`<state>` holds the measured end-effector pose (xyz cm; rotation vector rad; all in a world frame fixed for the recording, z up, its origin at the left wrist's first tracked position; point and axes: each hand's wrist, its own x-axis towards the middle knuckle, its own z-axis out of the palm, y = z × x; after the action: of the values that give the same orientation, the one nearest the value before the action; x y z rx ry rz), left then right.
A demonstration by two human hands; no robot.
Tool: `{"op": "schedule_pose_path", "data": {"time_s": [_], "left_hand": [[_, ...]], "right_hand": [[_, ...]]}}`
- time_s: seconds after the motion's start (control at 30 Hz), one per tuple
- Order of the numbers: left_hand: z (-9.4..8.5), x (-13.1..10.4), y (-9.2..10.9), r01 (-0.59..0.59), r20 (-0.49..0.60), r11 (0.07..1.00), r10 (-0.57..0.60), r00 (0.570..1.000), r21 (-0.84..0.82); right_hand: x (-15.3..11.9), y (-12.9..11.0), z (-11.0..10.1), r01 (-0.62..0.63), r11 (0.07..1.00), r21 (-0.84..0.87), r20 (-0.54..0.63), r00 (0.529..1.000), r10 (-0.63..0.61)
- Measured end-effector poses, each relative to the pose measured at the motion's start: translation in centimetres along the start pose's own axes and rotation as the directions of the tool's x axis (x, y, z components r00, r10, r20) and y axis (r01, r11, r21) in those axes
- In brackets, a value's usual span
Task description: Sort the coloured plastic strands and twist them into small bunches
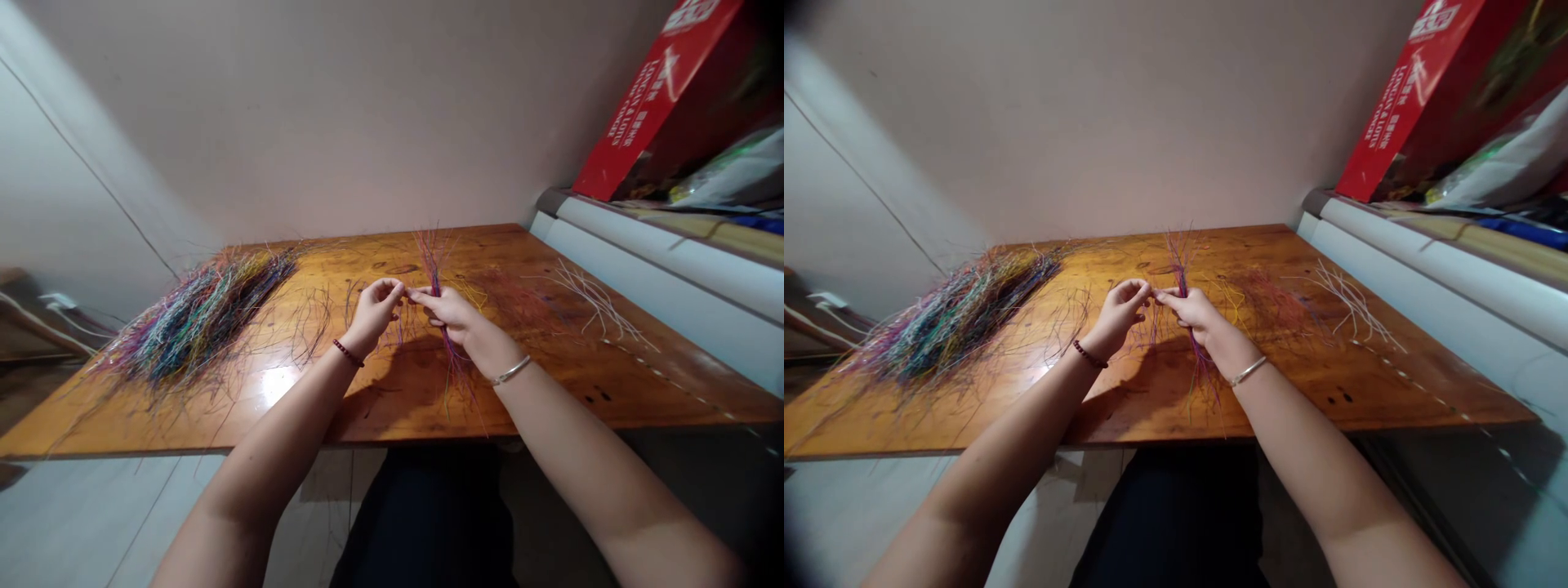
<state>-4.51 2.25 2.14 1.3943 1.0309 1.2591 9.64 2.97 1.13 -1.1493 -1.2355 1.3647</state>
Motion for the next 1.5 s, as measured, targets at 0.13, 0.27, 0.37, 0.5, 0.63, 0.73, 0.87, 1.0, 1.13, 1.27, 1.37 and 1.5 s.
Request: {"op": "schedule_pose_path", "data": {"time_s": [0.13, 0.27, 0.37, 0.5, 0.63, 0.73, 0.87, 1.0, 1.13, 1.27, 1.37, 1.5], "left_hand": [[-0.1, 0.1, -0.1, -0.014, 0.018, 1.0, 0.014, 1.0, -0.003], [-0.3, 0.1, -0.4, 0.004, 0.079, 0.996, 0.002, 0.997, -0.085], [-0.3, 0.1, -0.4, 0.017, 0.11, 0.985, 0.001, 0.994, -0.169], [-0.1, 0.2, -0.5, -0.01, 0.094, 0.98, 0.03, 0.995, -0.198], [0.1, 0.4, -0.8, -0.02, -0.011, 0.975, 0.018, 1.0, -0.22], [0.1, 0.4, -1.0, 0.032, -0.019, 0.96, -0.038, 0.999, -0.277], [0.2, 0.2, -1.1, 0.17, 0.097, 0.934, -0.146, 0.984, -0.314], [0.4, 0.0, -1.2, 0.302, 0.249, 0.921, -0.241, 0.938, -0.245], [0.5, -0.2, -1.1, 0.378, 0.406, 0.886, -0.253, 0.878, -0.267], [0.3, -0.2, -0.9, 0.329, 0.435, 0.892, -0.174, 0.884, -0.311], [0.2, -0.1, -0.7, 0.271, 0.374, 0.907, -0.141, 0.917, -0.323], [0.3, -0.1, -0.7, 0.219, 0.284, 0.93, -0.134, 0.949, -0.294]], "right_hand": [[0.1, 0.0, 0.0, -0.014, 0.999, 0.045, 0.05, 0.999, 0.012], [0.0, -0.1, 0.0, 0.001, 0.996, 0.093, 0.131, 0.991, -0.013], [0.0, 0.1, -0.1, -0.002, 0.996, 0.093, 0.178, 0.984, -0.014], [0.1, 0.4, -0.1, 0.002, 0.996, 0.091, 0.194, 0.981, -0.02], [0.1, 0.4, 0.2, 0.035, 0.994, 0.103, 0.135, 0.99, -0.048], [-0.1, 0.3, 0.5, 0.068, 0.992, 0.102, 0.118, 0.99, -0.08], [-0.5, -0.2, 0.6, 0.113, 0.986, 0.119, 0.084, 0.989, -0.124], [-0.6, -1.0, 0.3, 0.151, 0.974, 0.167, -0.051, 0.988, -0.145], [-0.6, -1.3, 0.0, 0.163, 0.975, 0.152, -0.124, 0.982, -0.145], [-0.6, -1.2, 0.1, 0.167, 0.974, 0.153, -0.069, 0.985, -0.158], [-0.6, -1.2, 0.2, 0.157, 0.971, 0.178, -0.029, 0.988, -0.154], [-0.7, -1.3, 0.1, 0.126, 0.97, 0.207, -0.033, 0.992, -0.122]]}}
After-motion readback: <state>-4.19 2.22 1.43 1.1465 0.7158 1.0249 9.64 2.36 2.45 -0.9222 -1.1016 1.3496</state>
